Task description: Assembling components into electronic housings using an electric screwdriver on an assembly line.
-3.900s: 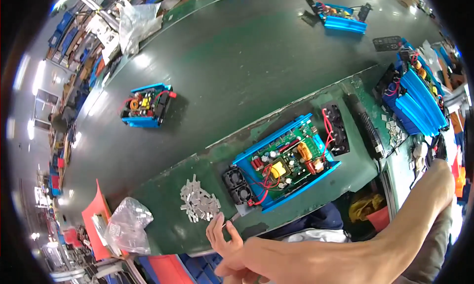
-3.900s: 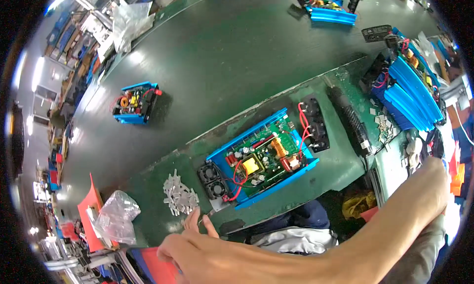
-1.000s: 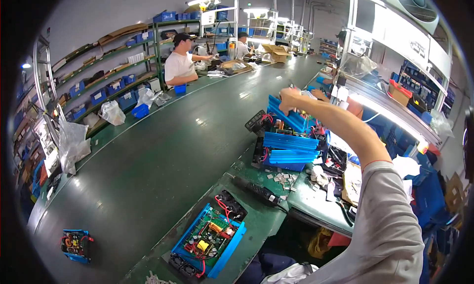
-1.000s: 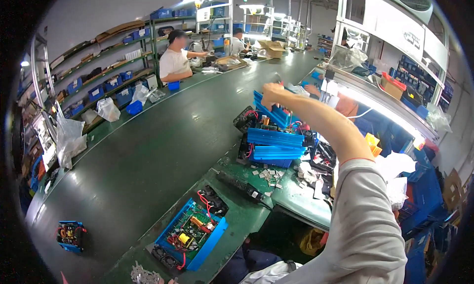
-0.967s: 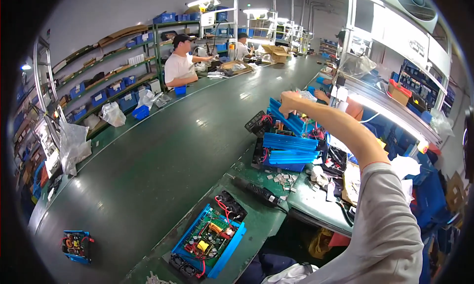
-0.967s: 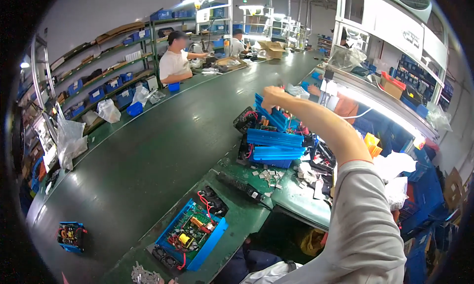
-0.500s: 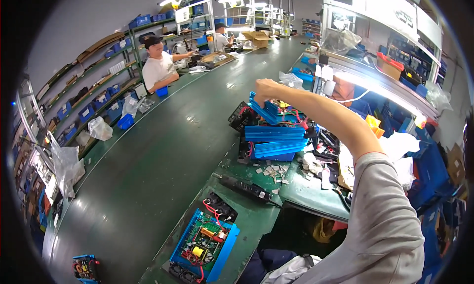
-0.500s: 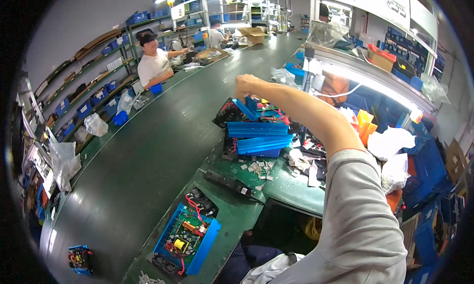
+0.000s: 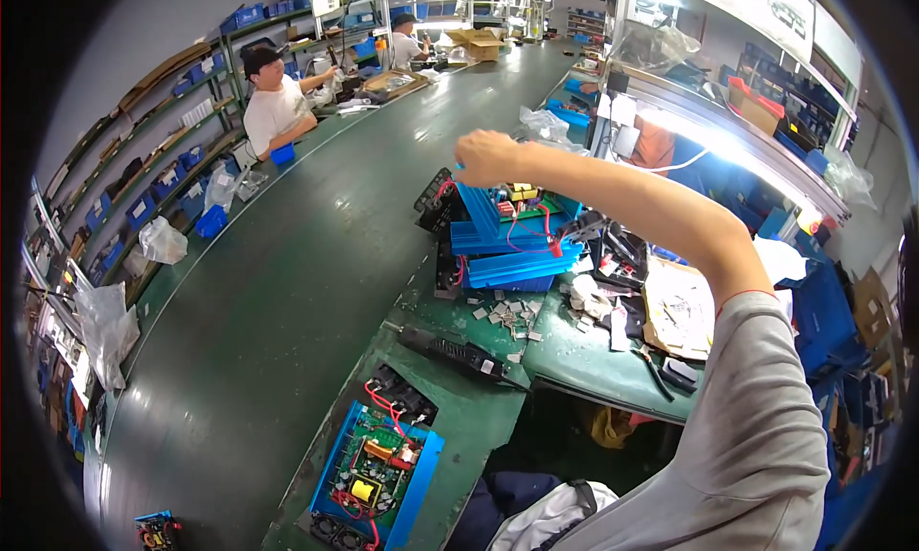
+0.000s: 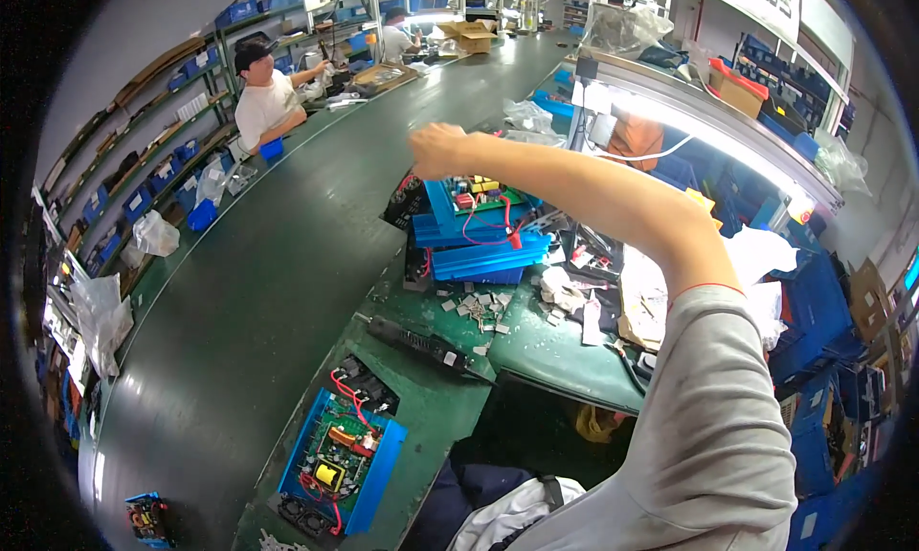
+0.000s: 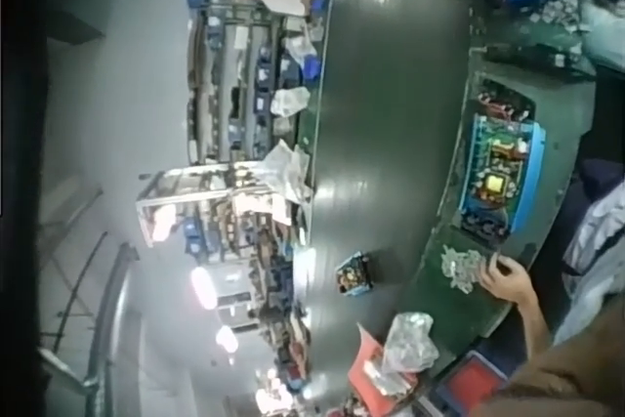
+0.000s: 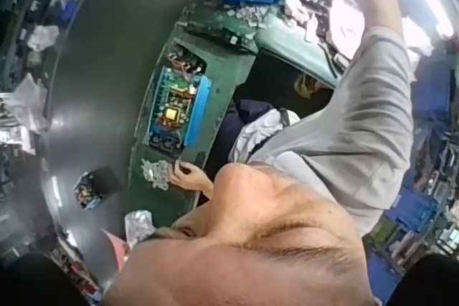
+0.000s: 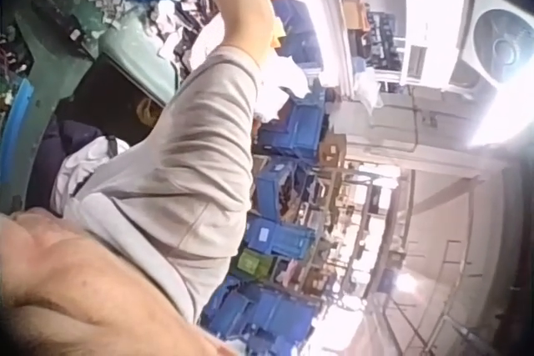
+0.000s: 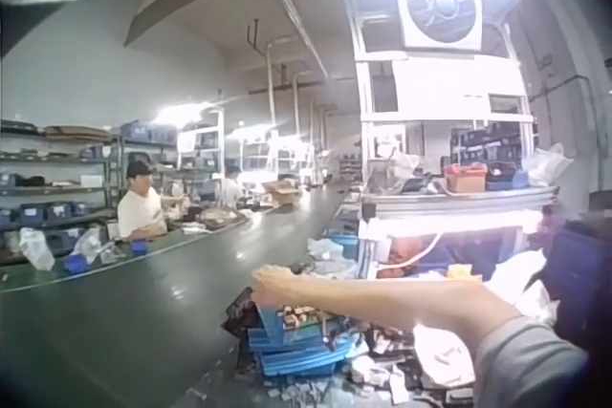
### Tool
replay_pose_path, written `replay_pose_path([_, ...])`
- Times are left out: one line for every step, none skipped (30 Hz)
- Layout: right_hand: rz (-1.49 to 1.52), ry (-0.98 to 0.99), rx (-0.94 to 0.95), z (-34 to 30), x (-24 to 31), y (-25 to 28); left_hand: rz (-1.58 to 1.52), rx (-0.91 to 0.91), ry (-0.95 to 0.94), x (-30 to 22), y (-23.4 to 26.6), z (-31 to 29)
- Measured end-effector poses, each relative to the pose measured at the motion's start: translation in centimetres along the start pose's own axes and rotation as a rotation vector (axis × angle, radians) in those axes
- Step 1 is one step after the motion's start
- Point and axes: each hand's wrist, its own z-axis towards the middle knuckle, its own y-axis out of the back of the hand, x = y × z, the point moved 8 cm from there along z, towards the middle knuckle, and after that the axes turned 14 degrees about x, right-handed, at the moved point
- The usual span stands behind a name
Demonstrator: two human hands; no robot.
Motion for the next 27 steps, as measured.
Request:
replay_pose_path([-0.055, 0.039, -0.137, -0.8, 0.4, 1.5, -0.015, 0.003, -0.032, -0.3, 0.0, 0.3])
replay_pose_path([-0.051, 0.049, -0.129, -1.7, 1.8, 2.4, -0.023, 0.005, -0.050, -0.3, 0.2, 0.2])
replay_pose_path([-0.031, 0.068, -0.143, -2.8, 4.1, 3.6, -0.008, 0.012, -0.032, 0.1, 0.5, 0.0])
replay_pose_path([-0.017, 0.071, -0.161, -3.8, 4.9, 4.3, -0.049, 0.022, -0.033, 0.1, 0.6, 0.1])
replay_pose_path([-0.018, 0.066, -0.156, -4.2, 4.4, 4.0, -0.096, 0.033, -0.042, 0.1, 0.7, 0.1])
replay_pose_path([-0.047, 0.006, -0.146, -4.6, 3.2, 3.7, -0.098, 0.039, -0.045, 0.0, 0.6, 0.0])
replay_pose_path([-0.076, -0.053, -0.135, -5.1, 1.9, 3.4, -0.113, 0.031, -0.082, -0.3, 0.6, -0.1])
replay_pose_path([-0.131, -0.106, -0.072, -5.3, 0.4, 2.4, -0.127, 0.017, -0.125, -0.4, 0.7, 0.1])
replay_pose_path([-0.134, -0.110, -0.075, -6.1, -0.3, 1.6, -0.131, 0.014, -0.127, -0.2, 0.6, 0.2])
replay_pose_path([-0.115, -0.067, -0.256, -7.8, -0.4, 1.6, -0.115, 0.040, -0.131, 0.0, 0.4, 0.3])
replay_pose_path([-0.095, -0.010, -0.436, -9.4, 0.6, 1.7, -0.096, 0.065, -0.124, 0.0, 0.4, 0.1])
replay_pose_path([0.022, 0.047, -0.471, -11.0, 3.3, 1.7, -0.068, 0.133, -0.004, 1.1, 0.4, -0.1])
replay_pose_path([0.140, 0.099, -0.500, -13.3, 6.3, 1.6, -0.062, 0.134, 0.014, 1.6, 1.0, -0.5])
replay_pose_path([0.275, 0.222, -0.504, -14.9, 8.4, 0.5, 0.012, 0.176, 0.014, 2.0, 1.1, -0.6])
replay_pose_path([0.409, 0.342, -0.504, -16.4, 10.2, -0.6, 0.083, 0.220, 0.011, 2.4, 0.9, -0.7])
replay_pose_path([0.481, 0.460, -0.540, -17.6, 13.5, -1.0, 0.034, 0.204, 0.059, 4.3, 1.1, -1.5])
replay_pose_path([0.551, 0.496, -0.444, -18.3, 15.3, -2.7, 0.034, 0.196, -0.001, 4.7, 0.6, -1.3])
replay_pose_path([0.642, 0.457, -0.386, -18.7, 16.6, -4.8, 0.060, 0.192, -0.036, 5.2, 0.5, -1.5])
replay_pose_path([0.729, 0.427, -0.317, -19.2, 17.7, -7.1, -0.078, 0.207, 0.034, 5.4, 0.0, -1.2])
replay_pose_path([0.789, 0.398, -0.289, -19.4, 18.5, -9.4, -0.205, 0.199, 0.124, 5.8, -0.6, -0.6])
replay_pose_path([0.846, 0.370, -0.253, -19.6, 19.0, -11.9, -0.133, 0.216, 0.019, 6.0, -1.3, -0.3])
replay_pose_path([0.873, 0.303, -0.272, -20.1, 18.6, -14.1, -0.141, 0.248, -0.001, 4.6, -1.4, 0.7])
replay_pose_path([0.916, 0.228, -0.238, -20.6, 19.2, -15.7, -0.087, 0.210, -0.007, 4.0, -0.8, 1.0])
replay_pose_path([1.009, 0.147, -0.214, -21.0, 19.7, -17.7, -0.040, 0.176, -0.023, 3.5, -0.3, 1.0])
replay_pose_path([1.065, 0.124, -0.200, -21.3, 20.4, -20.0, -0.059, 0.166, 0.010, 3.7, -0.1, 1.0])
replay_pose_path([1.136, 0.106, -0.152, -21.6, 21.3, -21.0, -0.088, 0.155, 0.026, 3.7, 0.0, 0.8])
replay_pose_path([1.212, 0.085, -0.105, -21.9, 22.4, -22.0, -0.173, 0.098, 0.078, 4.6, 0.4, 0.1])
